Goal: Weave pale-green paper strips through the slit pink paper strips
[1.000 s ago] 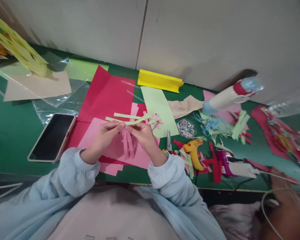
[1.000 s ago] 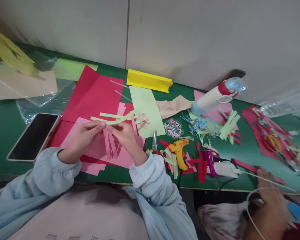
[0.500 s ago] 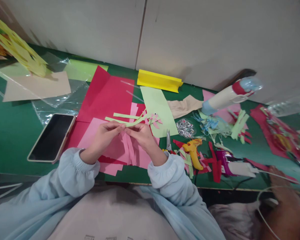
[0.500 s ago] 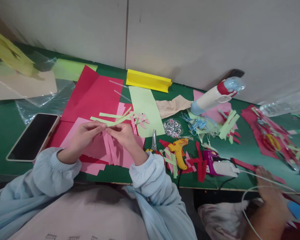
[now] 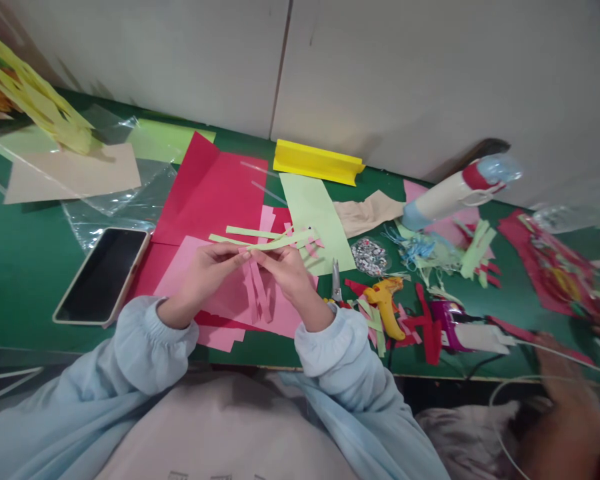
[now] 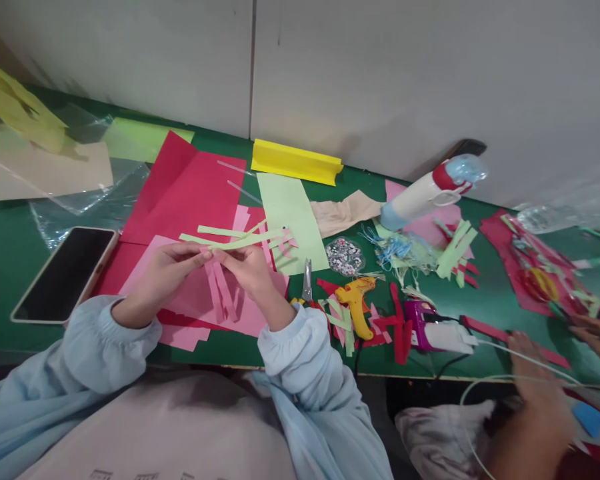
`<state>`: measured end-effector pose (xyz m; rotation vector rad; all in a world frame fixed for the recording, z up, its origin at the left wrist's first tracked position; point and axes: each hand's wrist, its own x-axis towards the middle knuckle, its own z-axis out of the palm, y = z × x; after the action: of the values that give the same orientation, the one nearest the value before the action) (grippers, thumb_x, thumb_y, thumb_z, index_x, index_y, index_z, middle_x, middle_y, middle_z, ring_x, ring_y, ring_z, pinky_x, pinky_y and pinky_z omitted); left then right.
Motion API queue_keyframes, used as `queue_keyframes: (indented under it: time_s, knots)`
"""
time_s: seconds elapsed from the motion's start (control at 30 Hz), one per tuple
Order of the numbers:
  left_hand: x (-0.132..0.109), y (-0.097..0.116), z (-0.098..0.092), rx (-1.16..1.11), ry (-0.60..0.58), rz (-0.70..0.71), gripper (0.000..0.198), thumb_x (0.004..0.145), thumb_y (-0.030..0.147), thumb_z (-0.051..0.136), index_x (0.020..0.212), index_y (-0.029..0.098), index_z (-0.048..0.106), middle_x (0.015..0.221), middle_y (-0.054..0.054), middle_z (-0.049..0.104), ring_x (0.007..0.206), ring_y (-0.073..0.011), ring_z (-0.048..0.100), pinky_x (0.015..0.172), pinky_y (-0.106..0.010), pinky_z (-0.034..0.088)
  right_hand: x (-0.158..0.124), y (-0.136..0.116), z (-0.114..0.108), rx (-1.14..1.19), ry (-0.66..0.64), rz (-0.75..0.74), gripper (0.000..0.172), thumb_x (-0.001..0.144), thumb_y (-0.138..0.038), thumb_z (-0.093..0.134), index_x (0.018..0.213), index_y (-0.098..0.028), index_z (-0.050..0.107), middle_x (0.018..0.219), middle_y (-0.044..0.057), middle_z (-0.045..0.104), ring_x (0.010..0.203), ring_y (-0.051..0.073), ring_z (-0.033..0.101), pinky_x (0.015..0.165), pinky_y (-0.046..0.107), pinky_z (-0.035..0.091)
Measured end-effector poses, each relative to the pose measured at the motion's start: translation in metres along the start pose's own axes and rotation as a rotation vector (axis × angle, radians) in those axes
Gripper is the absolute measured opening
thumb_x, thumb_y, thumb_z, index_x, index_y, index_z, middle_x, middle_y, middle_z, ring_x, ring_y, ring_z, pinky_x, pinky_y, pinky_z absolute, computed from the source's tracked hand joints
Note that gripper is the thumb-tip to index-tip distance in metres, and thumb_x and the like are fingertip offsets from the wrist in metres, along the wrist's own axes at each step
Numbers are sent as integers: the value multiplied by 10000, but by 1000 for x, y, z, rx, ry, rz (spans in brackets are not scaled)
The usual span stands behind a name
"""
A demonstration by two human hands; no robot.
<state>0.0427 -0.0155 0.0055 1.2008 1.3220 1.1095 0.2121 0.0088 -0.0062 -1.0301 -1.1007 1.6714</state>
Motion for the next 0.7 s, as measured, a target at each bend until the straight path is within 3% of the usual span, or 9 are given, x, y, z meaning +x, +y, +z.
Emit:
queue_keyframes:
  time_s: [0.17, 0.37, 0.7]
  knots:
    - [1, -5, -1, -29, 16, 14, 265, 750, 460, 814, 873, 225, 798, 874, -50, 777, 815, -188, 684, 753, -298, 532, 1, 0, -3, -19, -70, -1, 297, 649, -387, 870, 867, -205, 785, 883, 40, 781, 860, 184, 719, 849, 344, 571]
    - [1, -6, -1, -77, -16, -11, 268, 741, 468, 820, 852, 225, 802, 848, -50, 778, 800, -195, 691, 738, -298, 541, 0, -1, -1, -84, -124, 72, 377, 574, -278, 906, 903, -174, 755, 930, 58, 779, 835, 183, 725, 804, 334, 580]
    - [1, -2, -1, -11, -4, 8, 326, 736, 505, 810, 902, 225, 810, 915, -65, 791, 860, -223, 706, 795, -328, 559, 0, 0, -4, -155, -111, 58, 364, 583, -295, 898, 885, -166, 740, 869, 44, 760, 783, 175, 706, 747, 323, 574]
